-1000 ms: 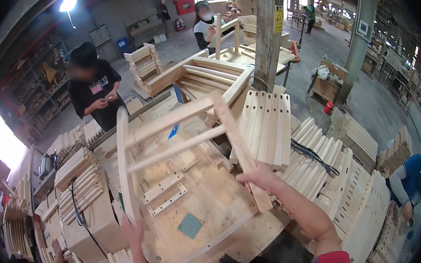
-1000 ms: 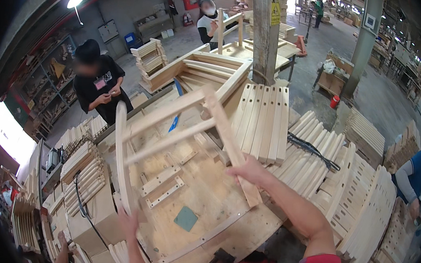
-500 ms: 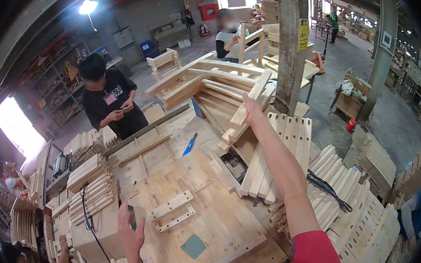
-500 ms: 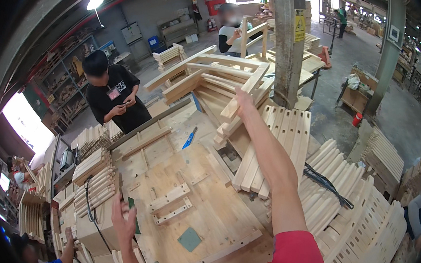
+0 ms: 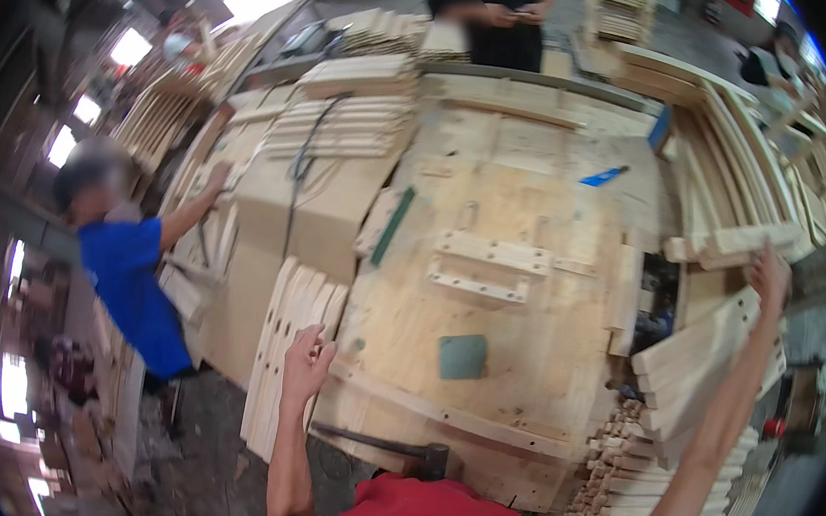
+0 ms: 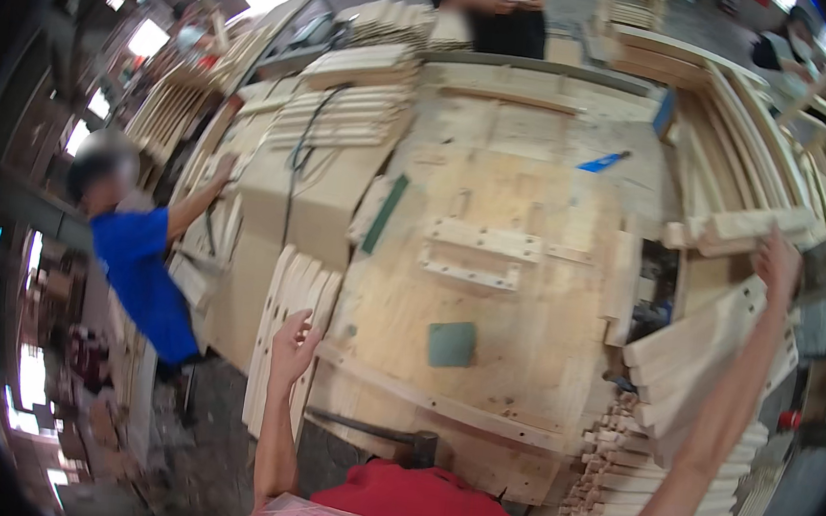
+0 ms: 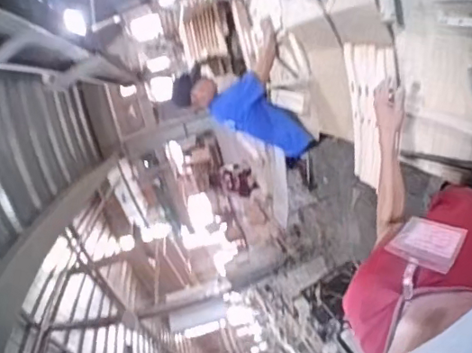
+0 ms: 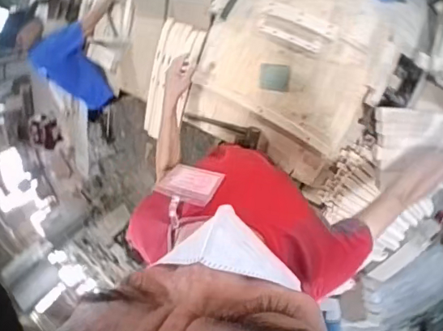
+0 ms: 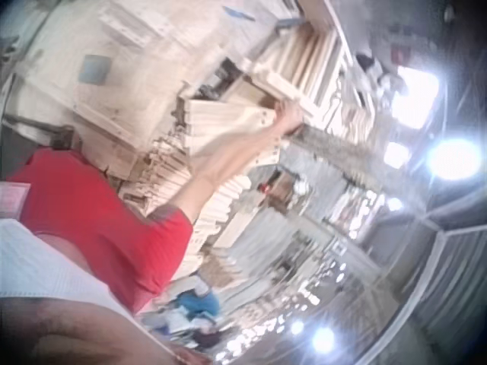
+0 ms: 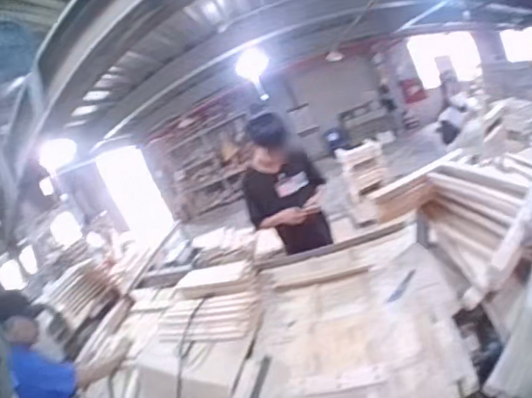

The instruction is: The person assembles wooden chair frames on a workbench in a factory setting. They align wooden slats and rails, use a hammer to secure joints, and stack the completed frames. The process involves repetitive handling of wooden components and hammering to ensure structural integrity.

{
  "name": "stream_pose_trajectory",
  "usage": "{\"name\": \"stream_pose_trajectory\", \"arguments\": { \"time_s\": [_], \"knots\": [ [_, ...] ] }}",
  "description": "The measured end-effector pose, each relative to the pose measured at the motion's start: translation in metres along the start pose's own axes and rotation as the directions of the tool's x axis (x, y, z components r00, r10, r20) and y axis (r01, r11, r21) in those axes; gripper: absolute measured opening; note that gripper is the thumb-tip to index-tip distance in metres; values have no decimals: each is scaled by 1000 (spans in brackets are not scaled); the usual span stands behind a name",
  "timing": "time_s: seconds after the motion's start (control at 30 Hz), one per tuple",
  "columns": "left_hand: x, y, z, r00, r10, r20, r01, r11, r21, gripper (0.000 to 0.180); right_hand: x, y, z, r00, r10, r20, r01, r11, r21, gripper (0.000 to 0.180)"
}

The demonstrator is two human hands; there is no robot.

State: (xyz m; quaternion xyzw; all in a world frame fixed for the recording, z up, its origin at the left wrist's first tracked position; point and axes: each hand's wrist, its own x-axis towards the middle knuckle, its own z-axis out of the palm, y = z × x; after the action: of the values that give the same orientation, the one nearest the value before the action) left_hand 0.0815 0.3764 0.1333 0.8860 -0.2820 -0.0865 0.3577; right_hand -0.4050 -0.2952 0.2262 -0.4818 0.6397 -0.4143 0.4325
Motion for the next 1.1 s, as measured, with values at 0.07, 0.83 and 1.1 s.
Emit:
{"name": "stream_pose_trajectory", "arguments": {
  "time_s": [0.07,0.83,1.1],
  "knots": [
    [-35,-46,-33,990,-101,-100,107,992,59,43,-18,-21,-21,990,-142,16,142,966,-215,41],
    [-99,-239,-163,904,-373,211,403,907,-124,32,-495,118,158,887,-222,406,282,955,-93,41],
    [-141,-174,-142,850,-467,244,514,837,-188,67,-360,73,8,774,-160,-613,-286,775,-563,91]
  ]
}}
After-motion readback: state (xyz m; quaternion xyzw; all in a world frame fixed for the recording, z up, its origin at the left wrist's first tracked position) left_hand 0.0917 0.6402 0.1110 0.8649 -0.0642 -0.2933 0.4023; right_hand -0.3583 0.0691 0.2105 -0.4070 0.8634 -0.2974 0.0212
